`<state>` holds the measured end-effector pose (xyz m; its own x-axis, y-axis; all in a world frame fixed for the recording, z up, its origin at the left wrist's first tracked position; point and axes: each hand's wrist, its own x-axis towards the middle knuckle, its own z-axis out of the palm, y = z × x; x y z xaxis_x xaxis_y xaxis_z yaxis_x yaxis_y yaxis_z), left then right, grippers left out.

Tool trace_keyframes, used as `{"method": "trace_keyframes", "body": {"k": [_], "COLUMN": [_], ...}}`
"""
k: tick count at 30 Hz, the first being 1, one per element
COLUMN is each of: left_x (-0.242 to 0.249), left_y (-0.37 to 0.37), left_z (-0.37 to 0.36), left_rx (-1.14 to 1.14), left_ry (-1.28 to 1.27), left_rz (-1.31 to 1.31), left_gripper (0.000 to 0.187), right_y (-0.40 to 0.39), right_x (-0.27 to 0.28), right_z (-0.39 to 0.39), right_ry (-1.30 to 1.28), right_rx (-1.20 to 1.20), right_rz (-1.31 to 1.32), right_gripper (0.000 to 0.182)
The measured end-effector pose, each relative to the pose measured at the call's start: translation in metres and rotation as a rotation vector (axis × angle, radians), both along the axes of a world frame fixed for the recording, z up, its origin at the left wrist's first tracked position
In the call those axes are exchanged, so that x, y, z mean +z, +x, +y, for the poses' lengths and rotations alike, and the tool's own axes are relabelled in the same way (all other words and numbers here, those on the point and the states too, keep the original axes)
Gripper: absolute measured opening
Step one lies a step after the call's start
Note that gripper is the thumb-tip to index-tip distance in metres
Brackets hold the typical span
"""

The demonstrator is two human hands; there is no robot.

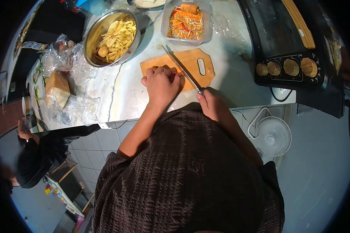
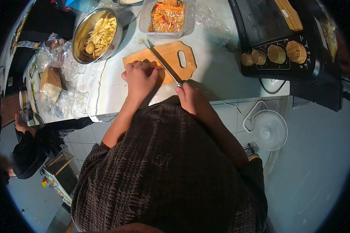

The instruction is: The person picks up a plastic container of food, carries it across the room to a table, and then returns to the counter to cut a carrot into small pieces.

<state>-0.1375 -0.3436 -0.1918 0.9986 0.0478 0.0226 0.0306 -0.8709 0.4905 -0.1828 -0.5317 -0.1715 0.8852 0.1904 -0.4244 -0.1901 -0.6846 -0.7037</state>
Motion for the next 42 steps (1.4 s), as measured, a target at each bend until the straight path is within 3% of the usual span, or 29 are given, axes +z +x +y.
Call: {"method": "trace_keyframes", "body": {"k": [17,42], "left_x": [0.004,0.001], "left_y": [0.01,0.009], "left_z": [0.0,-0.001], "left_rx": [0.014,0.002], "left_ry": [0.042,-0.004], "left_rz": [0.112,0.041], "left_gripper": [0.018,0.016], "right_y": [-0.002,0.005], "right_x": [-0.009,-0.008], "right_z": [0.015,0.028], "right_ry": [-0.052,-0.185], "right_rx": [-0.017,0.032], "right_rz": [-0.14,-0.006], "right_gripper": [0.032,0.035]}}
